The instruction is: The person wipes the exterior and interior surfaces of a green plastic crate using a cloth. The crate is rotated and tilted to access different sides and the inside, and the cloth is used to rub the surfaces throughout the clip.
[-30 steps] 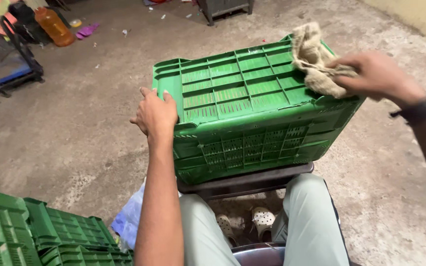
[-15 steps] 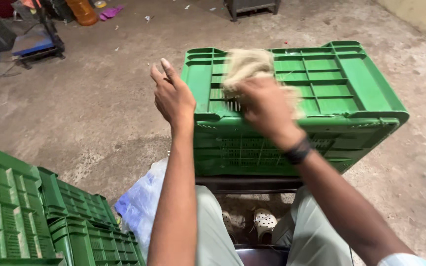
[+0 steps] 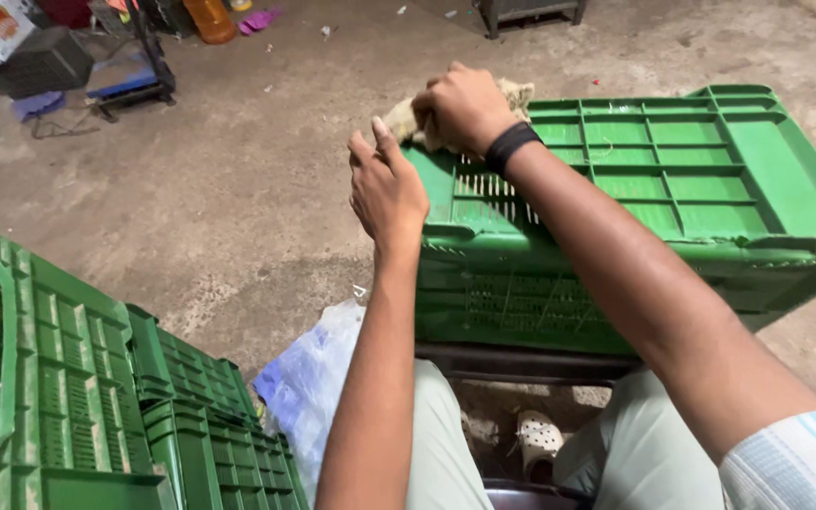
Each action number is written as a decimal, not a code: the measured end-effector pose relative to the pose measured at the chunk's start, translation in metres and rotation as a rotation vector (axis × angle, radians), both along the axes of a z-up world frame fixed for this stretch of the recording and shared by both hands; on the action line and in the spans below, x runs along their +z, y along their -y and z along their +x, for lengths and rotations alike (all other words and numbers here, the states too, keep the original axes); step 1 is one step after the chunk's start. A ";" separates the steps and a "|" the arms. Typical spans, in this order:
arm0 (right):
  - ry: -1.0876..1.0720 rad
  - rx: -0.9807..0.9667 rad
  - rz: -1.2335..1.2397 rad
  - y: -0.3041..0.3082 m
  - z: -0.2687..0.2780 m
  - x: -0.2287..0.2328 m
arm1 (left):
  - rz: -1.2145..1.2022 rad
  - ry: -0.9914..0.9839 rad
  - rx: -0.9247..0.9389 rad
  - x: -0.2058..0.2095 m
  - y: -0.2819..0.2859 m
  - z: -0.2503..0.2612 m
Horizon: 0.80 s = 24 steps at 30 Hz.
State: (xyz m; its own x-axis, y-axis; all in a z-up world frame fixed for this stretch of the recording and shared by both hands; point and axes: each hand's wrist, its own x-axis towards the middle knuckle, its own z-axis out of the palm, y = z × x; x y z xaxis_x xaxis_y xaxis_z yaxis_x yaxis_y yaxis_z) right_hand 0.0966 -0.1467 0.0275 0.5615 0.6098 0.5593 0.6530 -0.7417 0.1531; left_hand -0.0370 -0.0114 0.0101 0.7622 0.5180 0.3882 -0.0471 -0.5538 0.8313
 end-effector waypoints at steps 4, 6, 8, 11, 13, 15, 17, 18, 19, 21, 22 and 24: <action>0.066 0.217 0.065 0.005 -0.005 -0.010 | -0.055 0.076 -0.023 -0.003 0.002 -0.001; -0.040 0.097 -0.010 0.003 -0.021 -0.008 | -0.063 0.132 -0.023 -0.003 0.001 0.000; 0.032 -0.113 -0.217 -0.002 -0.043 -0.001 | -0.068 0.159 -0.021 -0.003 0.001 0.000; -0.017 -0.144 -0.357 -0.004 -0.081 0.015 | -0.091 0.163 -0.014 -0.005 0.000 0.001; -0.176 -0.058 -0.336 0.000 -0.101 0.030 | -0.114 0.175 -0.024 -0.005 -0.001 -0.001; -0.414 0.044 -0.251 0.002 -0.115 0.044 | -0.081 0.183 -0.001 -0.004 -0.001 0.000; -0.388 0.133 -0.257 0.004 -0.124 0.051 | -0.081 0.202 -0.002 -0.005 -0.002 0.001; -0.374 0.174 -0.259 0.007 -0.126 0.054 | -0.101 0.216 -0.011 -0.005 -0.003 0.000; -0.399 0.244 -0.234 0.008 -0.128 0.054 | -0.124 0.232 -0.019 -0.007 -0.003 0.000; -0.446 0.388 -0.183 0.011 -0.129 0.054 | -0.144 0.257 -0.020 -0.009 -0.001 -0.002; -0.509 0.393 -0.198 0.011 -0.128 0.053 | -0.153 0.270 -0.019 -0.010 0.001 -0.002; -0.633 0.407 -0.224 0.006 -0.122 0.049 | -0.154 0.322 -0.014 -0.009 -0.001 -0.003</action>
State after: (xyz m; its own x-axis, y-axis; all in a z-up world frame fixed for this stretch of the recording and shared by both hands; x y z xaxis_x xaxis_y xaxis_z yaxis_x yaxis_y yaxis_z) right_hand -0.0257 -0.1528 0.0765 0.4403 0.8966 0.0475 0.8799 -0.4204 -0.2215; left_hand -0.0401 -0.0105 0.0010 0.6209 0.5795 0.5279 -0.3272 -0.4204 0.8463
